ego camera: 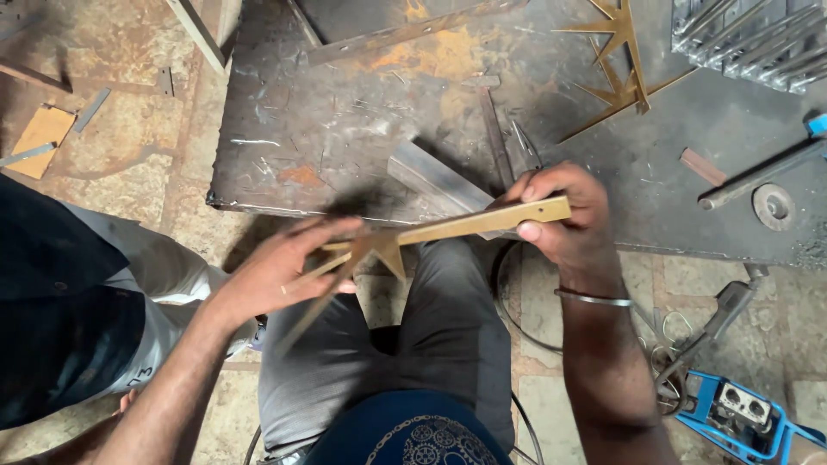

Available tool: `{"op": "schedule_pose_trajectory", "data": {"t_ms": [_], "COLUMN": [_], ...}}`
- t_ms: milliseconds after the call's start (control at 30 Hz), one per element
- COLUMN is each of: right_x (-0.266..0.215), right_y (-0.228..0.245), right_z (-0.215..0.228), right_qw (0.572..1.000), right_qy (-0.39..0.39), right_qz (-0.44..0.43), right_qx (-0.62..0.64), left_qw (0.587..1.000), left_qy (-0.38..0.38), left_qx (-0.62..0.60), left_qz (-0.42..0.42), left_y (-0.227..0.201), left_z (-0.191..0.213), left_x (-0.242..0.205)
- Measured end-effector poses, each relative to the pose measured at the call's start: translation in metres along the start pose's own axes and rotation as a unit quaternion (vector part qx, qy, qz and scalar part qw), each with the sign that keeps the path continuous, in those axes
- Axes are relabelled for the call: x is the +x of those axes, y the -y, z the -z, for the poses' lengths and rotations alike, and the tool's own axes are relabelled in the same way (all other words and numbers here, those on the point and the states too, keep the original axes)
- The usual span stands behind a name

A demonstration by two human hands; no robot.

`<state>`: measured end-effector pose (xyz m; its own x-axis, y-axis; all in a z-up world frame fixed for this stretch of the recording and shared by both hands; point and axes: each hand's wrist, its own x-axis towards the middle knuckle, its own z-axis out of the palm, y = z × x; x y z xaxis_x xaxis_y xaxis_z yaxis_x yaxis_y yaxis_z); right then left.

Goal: Fabricating and checking a star-shaped decorative object using metal or wood pieces and a hammer.

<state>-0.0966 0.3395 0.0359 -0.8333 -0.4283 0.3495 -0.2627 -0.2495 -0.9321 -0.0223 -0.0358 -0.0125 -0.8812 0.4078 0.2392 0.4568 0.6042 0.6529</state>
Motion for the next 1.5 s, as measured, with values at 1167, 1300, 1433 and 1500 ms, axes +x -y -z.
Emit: {"op": "schedule_pose_trajectory", "data": {"t_ms": [1167, 1300, 1433, 1500], "right_x": [0.124, 0.127, 0.124, 0.126], "right_y": [-0.134, -0.164, -0.169, -0.167], "right_z": [-0.017, -0.010, -0.009, -0.011], "right_qw": [0.942, 0.936, 0.930, 0.931], "right_qy": [0.034, 0.102, 0.084, 0.082], "right_qz": [-0.290, -0.295, -0.313, -0.320], "right_qx": [-0.165, -0.163, -0.173, -0.155], "left_qw": [0.952, 0.934, 0.948, 0.946], "left_qy": [0.047, 0.087, 0.036, 0.040], "left_qx": [0.036, 0.036, -0.014, -0.027], "left_qz": [0.301, 0.344, 0.315, 0.321], "left_y": [0.007, 0.019, 0.021, 0.018], "left_z": [0.002, -0.012, -0.031, -0.036], "left_x": [-0.023, -0.031, -0.037, -0.036]}}
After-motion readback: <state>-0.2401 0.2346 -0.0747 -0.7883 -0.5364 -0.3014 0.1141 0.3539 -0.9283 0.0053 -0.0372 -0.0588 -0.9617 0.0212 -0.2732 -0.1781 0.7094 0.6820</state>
